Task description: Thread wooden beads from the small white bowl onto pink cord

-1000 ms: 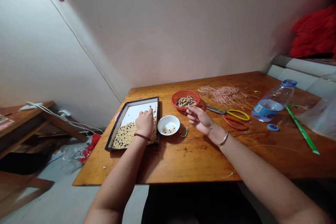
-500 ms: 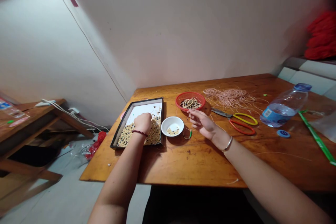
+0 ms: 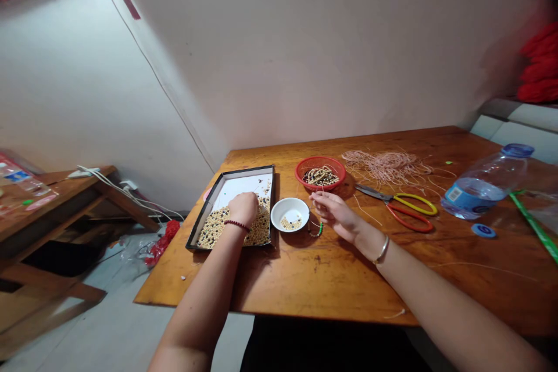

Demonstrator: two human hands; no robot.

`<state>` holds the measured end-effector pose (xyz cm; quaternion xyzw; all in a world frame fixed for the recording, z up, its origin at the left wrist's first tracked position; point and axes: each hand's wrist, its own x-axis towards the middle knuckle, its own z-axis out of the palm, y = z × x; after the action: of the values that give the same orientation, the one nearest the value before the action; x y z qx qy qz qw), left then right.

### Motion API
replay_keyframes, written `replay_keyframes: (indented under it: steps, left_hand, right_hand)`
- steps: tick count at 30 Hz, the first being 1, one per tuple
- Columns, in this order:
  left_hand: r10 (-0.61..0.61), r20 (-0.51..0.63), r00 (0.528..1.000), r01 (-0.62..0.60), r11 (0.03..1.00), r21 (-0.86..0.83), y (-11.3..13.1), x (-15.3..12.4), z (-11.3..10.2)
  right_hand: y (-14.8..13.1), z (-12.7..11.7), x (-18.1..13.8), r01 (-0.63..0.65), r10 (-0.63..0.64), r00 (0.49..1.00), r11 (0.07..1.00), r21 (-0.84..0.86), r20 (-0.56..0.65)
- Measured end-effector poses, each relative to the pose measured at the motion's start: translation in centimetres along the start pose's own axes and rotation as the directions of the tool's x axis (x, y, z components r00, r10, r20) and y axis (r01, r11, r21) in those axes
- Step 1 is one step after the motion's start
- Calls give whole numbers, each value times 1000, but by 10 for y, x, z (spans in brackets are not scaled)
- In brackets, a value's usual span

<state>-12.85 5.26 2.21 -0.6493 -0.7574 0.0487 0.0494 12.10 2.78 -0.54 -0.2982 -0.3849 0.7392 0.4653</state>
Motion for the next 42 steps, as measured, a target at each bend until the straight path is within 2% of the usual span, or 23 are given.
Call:
replay_keyframes:
  steps: [16,32,35,38,40,42]
  left_hand:
    - [9,-4,1000,-9,999,-39,3,2,8]
    - [86,-25,996,-89,985,-150,-1,7,23]
    - [94,-65,993,-105,974,-203,-2,7,23]
    - [106,-164,981,-149,948,-281,0,4,17]
    - [142,-233,962,-218,913,-344,6,1,12]
    - [231,-262,937,-328,840,-433,17,-2,8]
  right_hand:
    - [4,9,-4,-32,36,999,992,-125,32]
    - [14,4,3,-10,3,999,989,-149,-49]
    - [13,5,2,-5,-3,999,987,-163,-49]
    - [14,5,2,2,-17,998,978,-210,-68]
    - [16,5,3,14,-40,995,963,-269,-92]
    - [18,6,5,34,-74,992,942,-333,-106]
